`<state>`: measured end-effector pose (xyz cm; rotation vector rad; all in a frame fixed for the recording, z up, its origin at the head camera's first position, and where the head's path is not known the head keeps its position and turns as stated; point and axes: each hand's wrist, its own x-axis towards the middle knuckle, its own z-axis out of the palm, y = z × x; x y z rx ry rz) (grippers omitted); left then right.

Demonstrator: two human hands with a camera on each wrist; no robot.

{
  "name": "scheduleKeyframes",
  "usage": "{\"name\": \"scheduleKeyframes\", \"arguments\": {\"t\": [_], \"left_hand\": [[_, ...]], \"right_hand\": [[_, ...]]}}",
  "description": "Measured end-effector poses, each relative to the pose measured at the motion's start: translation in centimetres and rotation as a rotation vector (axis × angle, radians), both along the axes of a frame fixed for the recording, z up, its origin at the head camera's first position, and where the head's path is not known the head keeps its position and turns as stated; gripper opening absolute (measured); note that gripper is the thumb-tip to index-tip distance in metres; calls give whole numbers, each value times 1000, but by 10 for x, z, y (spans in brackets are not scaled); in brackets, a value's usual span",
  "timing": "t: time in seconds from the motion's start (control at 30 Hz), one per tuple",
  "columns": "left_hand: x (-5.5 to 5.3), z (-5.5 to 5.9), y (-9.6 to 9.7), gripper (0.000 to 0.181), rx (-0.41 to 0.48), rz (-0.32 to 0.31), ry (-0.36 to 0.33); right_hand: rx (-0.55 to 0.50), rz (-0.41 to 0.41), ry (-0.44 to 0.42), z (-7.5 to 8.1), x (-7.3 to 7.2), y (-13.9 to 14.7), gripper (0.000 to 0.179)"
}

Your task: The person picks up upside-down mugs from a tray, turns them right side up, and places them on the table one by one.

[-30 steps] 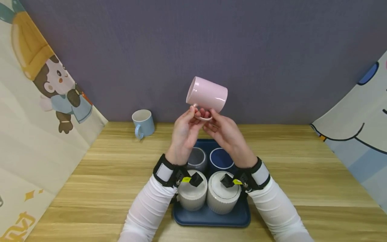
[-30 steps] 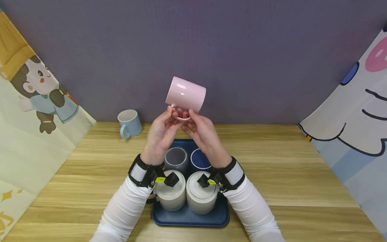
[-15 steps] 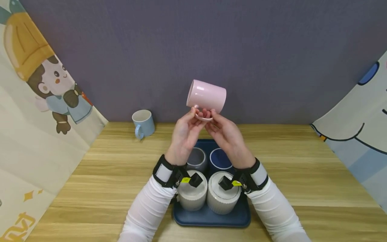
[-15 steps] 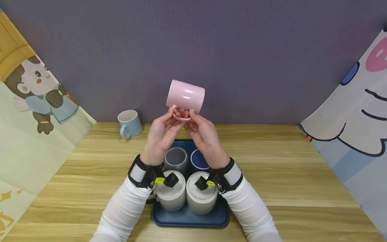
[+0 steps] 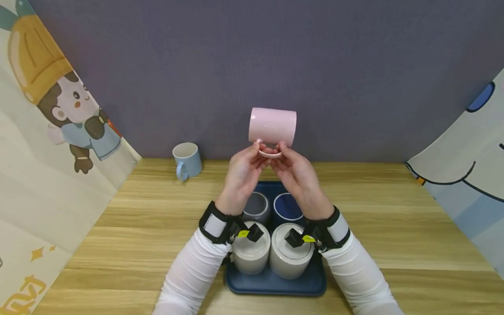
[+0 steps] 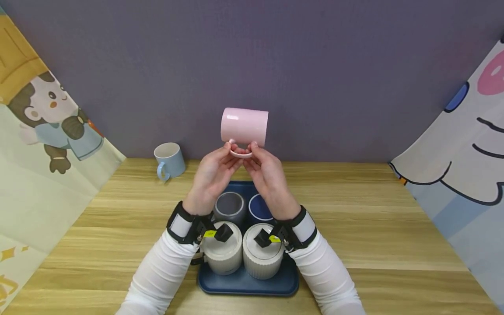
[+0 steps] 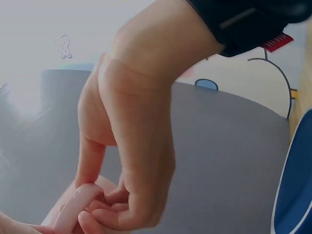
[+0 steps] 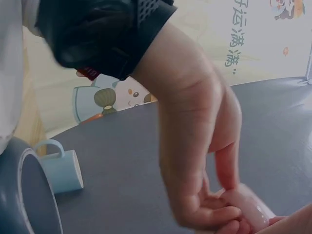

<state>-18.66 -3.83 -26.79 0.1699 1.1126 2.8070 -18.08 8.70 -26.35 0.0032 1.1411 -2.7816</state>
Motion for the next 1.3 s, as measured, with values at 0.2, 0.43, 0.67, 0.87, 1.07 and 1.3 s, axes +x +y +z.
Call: {"name": "scheduleKeyframes", "arguments": {"t": [0.2,0.43,0.67,0.87,1.07,1.3], "left_hand": [[-2,-3,0,25,-113,34,22],[-5,-1,0,21,-245,112,47],[-7,-1,0,24,-291,70,9],[-10,-1,-2,23,-276,44,-24],[-13,-4,-2,26,-256,5,-62],[-13,-8,-4,28,-233,-40,-62]], "right_hand": [[-34,12,-4,0,0,-1,18],[-156,31,-60,1,-1,-1,14],[-189,23,10,9,-5,-1,12],[-198,29,26,9,-8,-3,17],[-174,2,55,7,-9,-6,19],[-93,-29,104,10,-8,-10,19]]}}
